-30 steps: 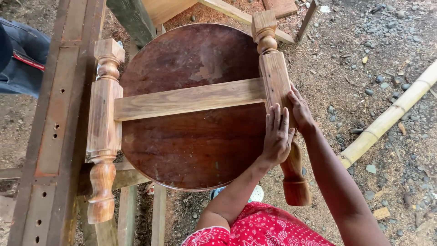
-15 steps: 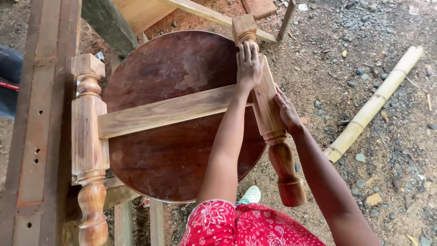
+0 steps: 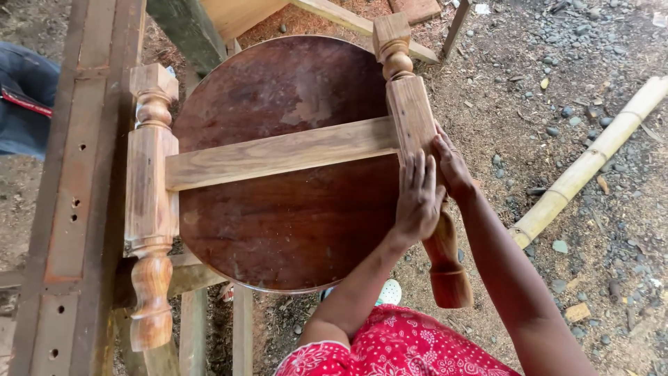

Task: The person sands a wooden table leg and crossbar using a sanding block. They hold the furniture piece steady with one hand while rubbing the sanding block along the surfaces with the other hand.

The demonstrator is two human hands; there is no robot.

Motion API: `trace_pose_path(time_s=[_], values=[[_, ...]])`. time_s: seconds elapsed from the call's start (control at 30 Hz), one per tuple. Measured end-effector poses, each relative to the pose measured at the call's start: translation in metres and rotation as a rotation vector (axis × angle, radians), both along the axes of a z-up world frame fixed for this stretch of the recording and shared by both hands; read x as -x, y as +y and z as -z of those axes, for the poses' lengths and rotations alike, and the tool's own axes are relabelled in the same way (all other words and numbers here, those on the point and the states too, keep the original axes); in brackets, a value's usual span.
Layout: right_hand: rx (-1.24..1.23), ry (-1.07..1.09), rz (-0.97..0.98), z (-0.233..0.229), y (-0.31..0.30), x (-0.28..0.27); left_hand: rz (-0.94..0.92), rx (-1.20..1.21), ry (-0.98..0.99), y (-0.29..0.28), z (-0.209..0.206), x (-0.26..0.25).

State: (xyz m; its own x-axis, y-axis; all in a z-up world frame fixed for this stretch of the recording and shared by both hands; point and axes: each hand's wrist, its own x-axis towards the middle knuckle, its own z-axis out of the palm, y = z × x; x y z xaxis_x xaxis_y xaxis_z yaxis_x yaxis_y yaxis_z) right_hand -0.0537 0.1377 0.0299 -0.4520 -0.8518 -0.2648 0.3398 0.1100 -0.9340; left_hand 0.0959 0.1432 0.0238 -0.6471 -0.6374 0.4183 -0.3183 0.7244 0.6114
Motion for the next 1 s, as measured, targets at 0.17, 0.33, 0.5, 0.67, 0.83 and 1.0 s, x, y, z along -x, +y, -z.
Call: trace_pose_path(time_s=[0.17, 0.33, 0.5, 0.67, 0.83, 1.0], values=[[-0.083, 0.223, -0.006, 0.015, 0.000, 0.005, 0.134, -0.147, 0.011, 0.024, -0.011, -0.024], [-0.124, 0.173, -0.015, -0.016, 0.002, -0.010, 0.064, -0.082, 0.006, -0.019, 0.011, 0.014], [-0.168, 0.190, -0.005, -0.011, 0.004, -0.007, -0.068, 0.114, -0.154, -0.119, 0.034, 0.079], [-0.312, 0.310, 0.051, -0.022, 0.002, -0.012, -0.127, 0.079, -0.117, -0.215, 0.040, 0.135], [-0.224, 0.305, 0.069, -0.004, 0.002, -0.005, -0.175, -0.028, 0.009, -0.249, 0.068, 0.160], [-0.193, 0.329, 0.070, 0.003, 0.001, 0.000, -0.187, -0.160, 0.195, -0.213, 0.054, 0.140]])
